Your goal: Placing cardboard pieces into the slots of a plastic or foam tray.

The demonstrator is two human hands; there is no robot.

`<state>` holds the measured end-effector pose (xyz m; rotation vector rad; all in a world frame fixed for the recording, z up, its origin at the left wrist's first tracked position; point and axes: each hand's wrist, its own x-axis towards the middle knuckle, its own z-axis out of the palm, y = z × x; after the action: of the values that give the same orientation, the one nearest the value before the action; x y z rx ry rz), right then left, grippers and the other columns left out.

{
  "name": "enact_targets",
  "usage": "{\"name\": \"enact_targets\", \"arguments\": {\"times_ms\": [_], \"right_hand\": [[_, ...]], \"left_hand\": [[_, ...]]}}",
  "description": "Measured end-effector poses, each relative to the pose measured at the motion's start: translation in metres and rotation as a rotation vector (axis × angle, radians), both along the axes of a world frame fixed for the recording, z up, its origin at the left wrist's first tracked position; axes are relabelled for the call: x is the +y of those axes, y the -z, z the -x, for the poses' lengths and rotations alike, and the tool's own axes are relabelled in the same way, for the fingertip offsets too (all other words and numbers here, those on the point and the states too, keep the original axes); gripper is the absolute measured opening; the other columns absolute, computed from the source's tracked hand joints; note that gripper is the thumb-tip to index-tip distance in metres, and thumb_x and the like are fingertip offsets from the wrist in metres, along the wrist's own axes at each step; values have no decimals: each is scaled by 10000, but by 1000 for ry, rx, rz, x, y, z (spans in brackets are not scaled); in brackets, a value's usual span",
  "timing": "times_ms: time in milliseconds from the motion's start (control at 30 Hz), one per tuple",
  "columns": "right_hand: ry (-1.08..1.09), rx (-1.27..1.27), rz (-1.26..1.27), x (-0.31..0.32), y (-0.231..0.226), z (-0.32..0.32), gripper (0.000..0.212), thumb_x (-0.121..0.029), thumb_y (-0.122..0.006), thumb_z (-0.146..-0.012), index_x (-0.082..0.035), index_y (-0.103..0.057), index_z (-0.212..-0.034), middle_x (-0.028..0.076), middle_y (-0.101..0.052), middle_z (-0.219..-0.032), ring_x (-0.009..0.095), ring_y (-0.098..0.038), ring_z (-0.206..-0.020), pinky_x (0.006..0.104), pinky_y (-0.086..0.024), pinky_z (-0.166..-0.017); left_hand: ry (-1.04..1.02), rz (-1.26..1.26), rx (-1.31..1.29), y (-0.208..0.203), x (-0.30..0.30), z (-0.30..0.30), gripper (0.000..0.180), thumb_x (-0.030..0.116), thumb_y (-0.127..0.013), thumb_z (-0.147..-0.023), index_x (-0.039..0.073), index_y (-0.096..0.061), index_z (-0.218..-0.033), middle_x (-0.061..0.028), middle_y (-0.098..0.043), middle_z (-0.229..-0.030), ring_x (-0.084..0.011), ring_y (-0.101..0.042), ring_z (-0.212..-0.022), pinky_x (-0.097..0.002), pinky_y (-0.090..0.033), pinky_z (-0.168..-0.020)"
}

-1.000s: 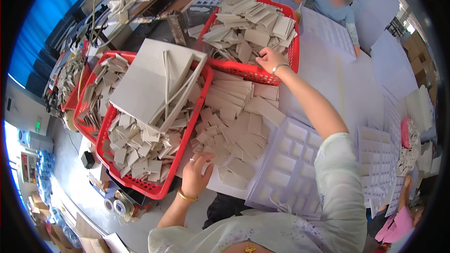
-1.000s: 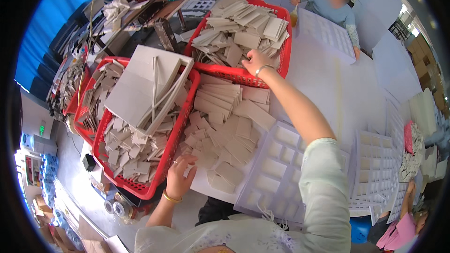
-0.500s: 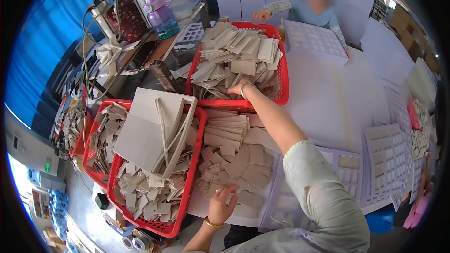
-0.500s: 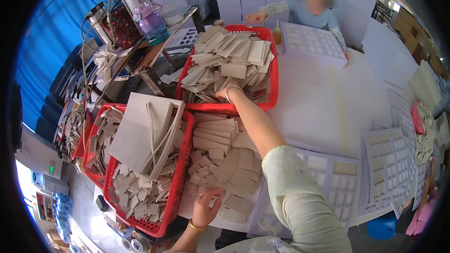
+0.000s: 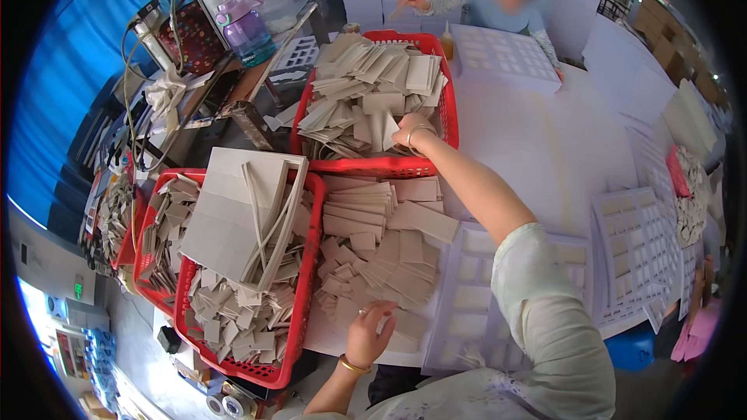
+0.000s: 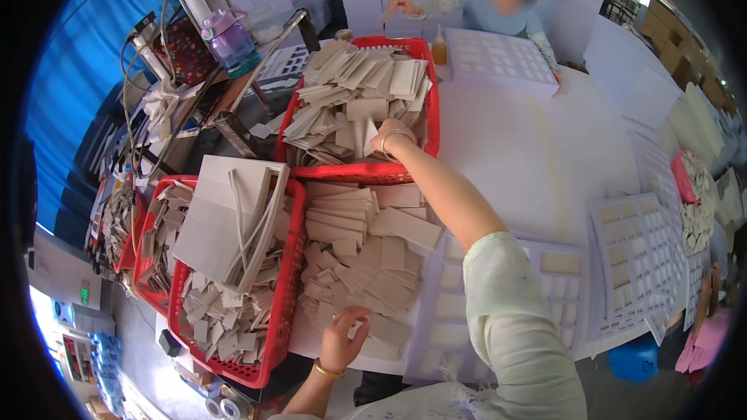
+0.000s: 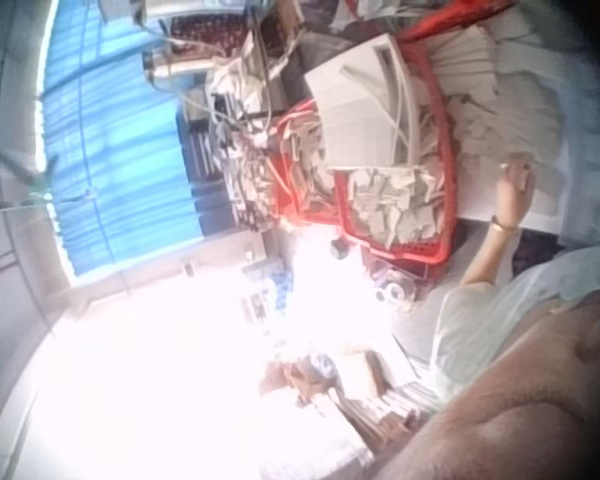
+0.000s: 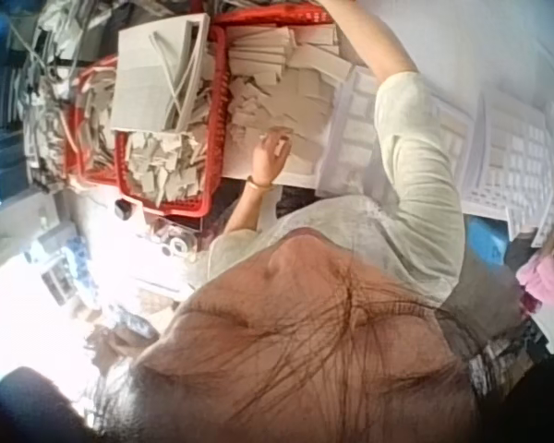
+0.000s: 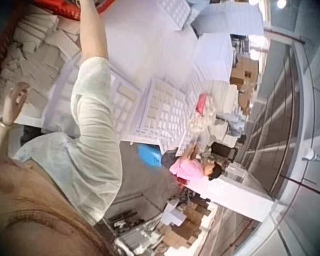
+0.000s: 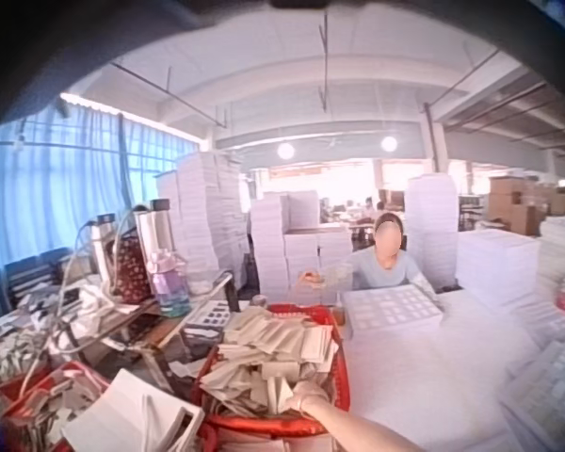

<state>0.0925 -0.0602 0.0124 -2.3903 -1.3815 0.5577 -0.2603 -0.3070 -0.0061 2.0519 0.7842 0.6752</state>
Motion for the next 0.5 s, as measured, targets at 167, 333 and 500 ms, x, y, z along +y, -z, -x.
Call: {"name": "enact_targets", "arguments": {"times_ms": [167,333,500], "right_hand": [[47,178,-205,-40,-20,-26,214,-123,-693,-659,-17,-650,-840,100,-682,-753,157,-639,-662,291,-497,-627],[56,195,-433,-113,-41,-44,244,-193,-687,-688,-63,-632,-887,68,-678,-758,172,-652,-690,297,-501,-646],[-248,299,-369,-204,-78,-27,188,-118,-646,-723,-52,-594,-891,20,-634,-710,110,-568,-624,271,-446,-583]], "left_hand": [[25,-6,-23,-4,-8,-2,266,-16,-639,-766,43,-604,-1023,-119,-631,-973,-255,-634,-794,-339,-504,-680],[-6,-148,-107,-12,21,-28,248,-40,-625,-760,36,-595,-994,-123,-625,-947,-264,-599,-747,-328,-481,-616],[-210,-181,-396,-39,58,-94,232,-89,-593,-792,5,-588,-1004,-115,-610,-991,-168,-560,-782,-267,-449,-601]]}}
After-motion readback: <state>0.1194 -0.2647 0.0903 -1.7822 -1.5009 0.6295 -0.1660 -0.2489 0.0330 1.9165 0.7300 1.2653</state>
